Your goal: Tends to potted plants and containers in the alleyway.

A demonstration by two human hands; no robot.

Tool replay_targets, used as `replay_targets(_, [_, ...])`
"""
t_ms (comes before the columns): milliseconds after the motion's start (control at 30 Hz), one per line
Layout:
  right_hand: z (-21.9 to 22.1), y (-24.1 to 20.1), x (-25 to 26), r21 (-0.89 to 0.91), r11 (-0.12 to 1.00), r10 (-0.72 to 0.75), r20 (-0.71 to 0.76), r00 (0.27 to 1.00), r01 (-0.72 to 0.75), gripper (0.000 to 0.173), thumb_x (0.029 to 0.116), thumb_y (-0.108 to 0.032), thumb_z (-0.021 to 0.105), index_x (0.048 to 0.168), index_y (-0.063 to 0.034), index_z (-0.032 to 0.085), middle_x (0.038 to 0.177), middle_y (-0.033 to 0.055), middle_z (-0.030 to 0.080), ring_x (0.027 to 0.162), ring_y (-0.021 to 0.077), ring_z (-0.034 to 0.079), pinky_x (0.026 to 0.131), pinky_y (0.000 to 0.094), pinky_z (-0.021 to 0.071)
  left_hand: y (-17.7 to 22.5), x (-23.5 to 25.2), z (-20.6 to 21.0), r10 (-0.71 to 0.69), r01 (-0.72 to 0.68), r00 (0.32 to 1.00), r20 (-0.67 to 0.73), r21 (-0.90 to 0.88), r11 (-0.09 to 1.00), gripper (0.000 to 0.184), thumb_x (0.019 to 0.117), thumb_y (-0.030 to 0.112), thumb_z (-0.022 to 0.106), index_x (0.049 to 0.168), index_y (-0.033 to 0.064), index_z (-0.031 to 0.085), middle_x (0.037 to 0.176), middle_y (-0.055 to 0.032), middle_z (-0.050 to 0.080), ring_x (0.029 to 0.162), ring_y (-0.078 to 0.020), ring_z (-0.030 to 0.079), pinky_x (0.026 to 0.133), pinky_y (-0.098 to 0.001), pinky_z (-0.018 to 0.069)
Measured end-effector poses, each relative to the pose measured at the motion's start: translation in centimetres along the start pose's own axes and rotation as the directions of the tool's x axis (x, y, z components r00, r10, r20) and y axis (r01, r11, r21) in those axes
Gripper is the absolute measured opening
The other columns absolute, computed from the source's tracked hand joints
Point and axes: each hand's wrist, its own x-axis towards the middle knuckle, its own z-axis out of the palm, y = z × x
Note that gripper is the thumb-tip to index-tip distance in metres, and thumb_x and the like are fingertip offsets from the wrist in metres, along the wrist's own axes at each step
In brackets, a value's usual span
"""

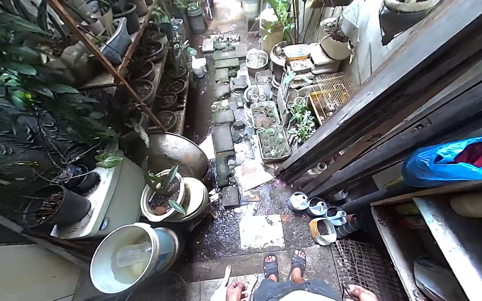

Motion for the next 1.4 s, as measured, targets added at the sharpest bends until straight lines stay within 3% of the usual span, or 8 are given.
replay_targets(200, [0.6, -1.4, -0.4, -0.003, 1.0, -0.027, 0.009, 1.0, 0.027, 0.034, 0.1111, -0.02, 0.047, 0.14, -0.0034, 0.054, 0.119, 0.0167, 0.068, 0.093, 0.024, 0.07, 0.08, 0.041, 0.0586, 1.1, -0.2, -0.1, 0.0, 0.0, 1.0, -0.005, 0.01, 1.0, 0.029, 0.1062, 0.022, 0.056, 0.128, 0.0028, 0.061, 0.104, -0.0182, 0.073, 0.081, -0.0289, 0.072, 0.072, -0.0465, 0.0598])
replay_targets(567, [-0.2, -0.3, 0.3, 0.0, 1.0, 0.019, 0.0, 1.0, -0.019, 0.035, 0.1104, -0.02, 0.048, 0.14, -0.0043, 0.055, 0.124, 0.0172, 0.067, 0.101, 0.0265, 0.07, 0.083, 0.0427, 0.0576, 1.0, -0.2, 0.1, -0.007, 0.008, 1.0, -0.01, 0.028, 1.0, 0.03, 0.1061, 0.021, 0.056, 0.13, 0.0027, 0.06, 0.106, -0.0198, 0.072, 0.085, -0.0311, 0.072, 0.074, -0.0482, 0.0598])
replay_targets(1100, [-0.7, -0.1, 0.5, 0.047, 0.999, 0.026, -0.036, 0.999, -0.024, 0.032, 0.1099, -0.018, 0.05, 0.138, -0.0041, 0.057, 0.119, 0.0181, 0.07, 0.094, 0.0281, 0.071, 0.078, 0.0432, 0.0585, 1.3, 0.4, 1.1, -0.005, 0.004, 1.0, 0.016, 0.034, 0.999, 0.03, 0.1066, 0.021, 0.056, 0.13, 0.0026, 0.061, 0.107, -0.0197, 0.072, 0.086, -0.0313, 0.073, 0.074, -0.0486, 0.0604])
replay_targets(1400, [0.0, -0.2, 0.2, 0.035, 0.999, 0.036, -0.037, 0.999, -0.035, 0.032, 0.11, -0.019, 0.05, 0.139, -0.0059, 0.057, 0.121, 0.0176, 0.069, 0.097, 0.0295, 0.071, 0.08, 0.0441, 0.0586, 0.3, 0.4, 0.2, -0.029, 0.029, 1.0, 0.009, 0.017, 0.999, 0.033, 0.1065, 0.021, 0.056, 0.133, 0.0018, 0.058, 0.107, -0.021, 0.072, 0.085, -0.0318, 0.072, 0.072, -0.0487, 0.0601])
